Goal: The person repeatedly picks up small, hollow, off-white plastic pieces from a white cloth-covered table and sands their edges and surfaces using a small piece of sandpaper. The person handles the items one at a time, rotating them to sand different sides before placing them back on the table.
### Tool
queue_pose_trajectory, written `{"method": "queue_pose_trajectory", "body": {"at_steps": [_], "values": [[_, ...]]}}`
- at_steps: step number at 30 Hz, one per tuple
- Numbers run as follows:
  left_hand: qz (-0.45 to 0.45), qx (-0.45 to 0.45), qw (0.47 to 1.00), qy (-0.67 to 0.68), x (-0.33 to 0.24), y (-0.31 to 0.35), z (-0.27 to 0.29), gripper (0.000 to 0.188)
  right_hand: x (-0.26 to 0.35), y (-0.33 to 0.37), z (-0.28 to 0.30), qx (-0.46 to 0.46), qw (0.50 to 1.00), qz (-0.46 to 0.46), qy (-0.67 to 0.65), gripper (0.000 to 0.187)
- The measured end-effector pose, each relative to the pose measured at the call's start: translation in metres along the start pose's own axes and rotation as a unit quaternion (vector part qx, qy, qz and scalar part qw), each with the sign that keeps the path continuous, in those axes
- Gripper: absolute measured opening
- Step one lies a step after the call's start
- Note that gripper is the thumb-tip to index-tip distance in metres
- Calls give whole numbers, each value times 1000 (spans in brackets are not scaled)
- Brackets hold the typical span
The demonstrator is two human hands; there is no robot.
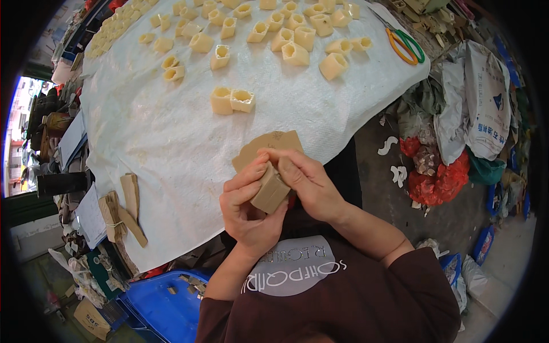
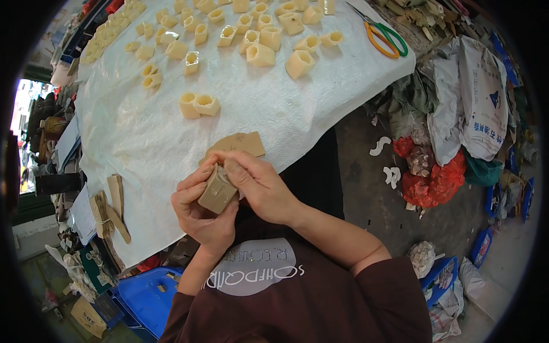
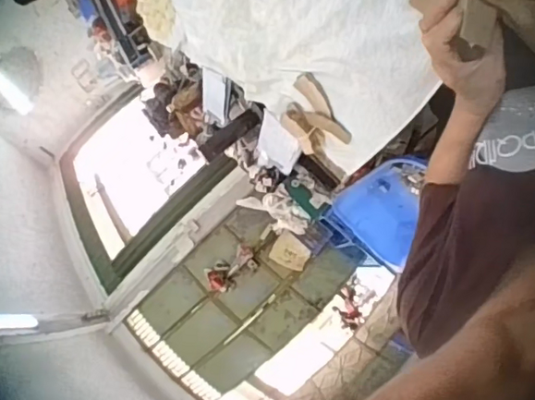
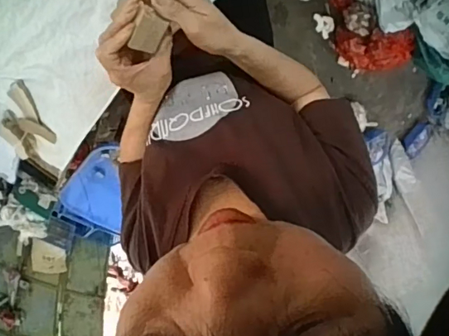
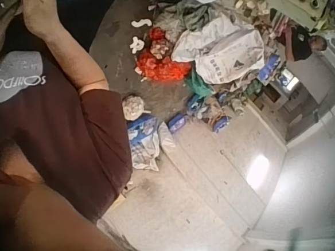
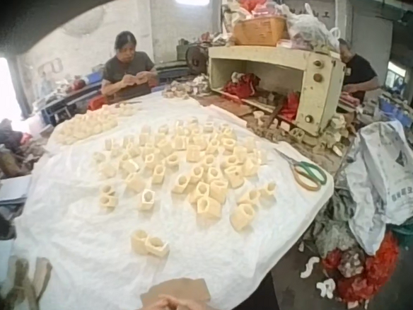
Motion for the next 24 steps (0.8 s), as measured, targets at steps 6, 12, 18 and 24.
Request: {"method": "queue_pose_trajectory", "body": {"at_steps": [6, 12, 18, 24], "values": [[-53, -43, 996, -53, 4, -9, 5, 56, 5, 4, 4, -16, 997, -25, 74, 31], [-73, -10, 996, -41, 4, -9, -2, 51, -3, 2, 4, -33, 998, -47, 27, 28], [-98, -6, 991, -93, 4, -8, -2, 53, -6, 4, 4, -36, 995, -91, 25, 26], [-102, -16, 985, -137, 2, -8, -1, 50, -7, 5, -2, -48, 997, -29, 54, 31]]}}
Point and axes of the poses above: each hand's wrist, its own y-axis away from the middle knuckle, its own z-axis out of the back of the hand, x = y × z, the point moved 8 cm from there along -y, towards the middle knuckle, and after that the axes turned 8 degrees about -y, right-handed, at the moved point
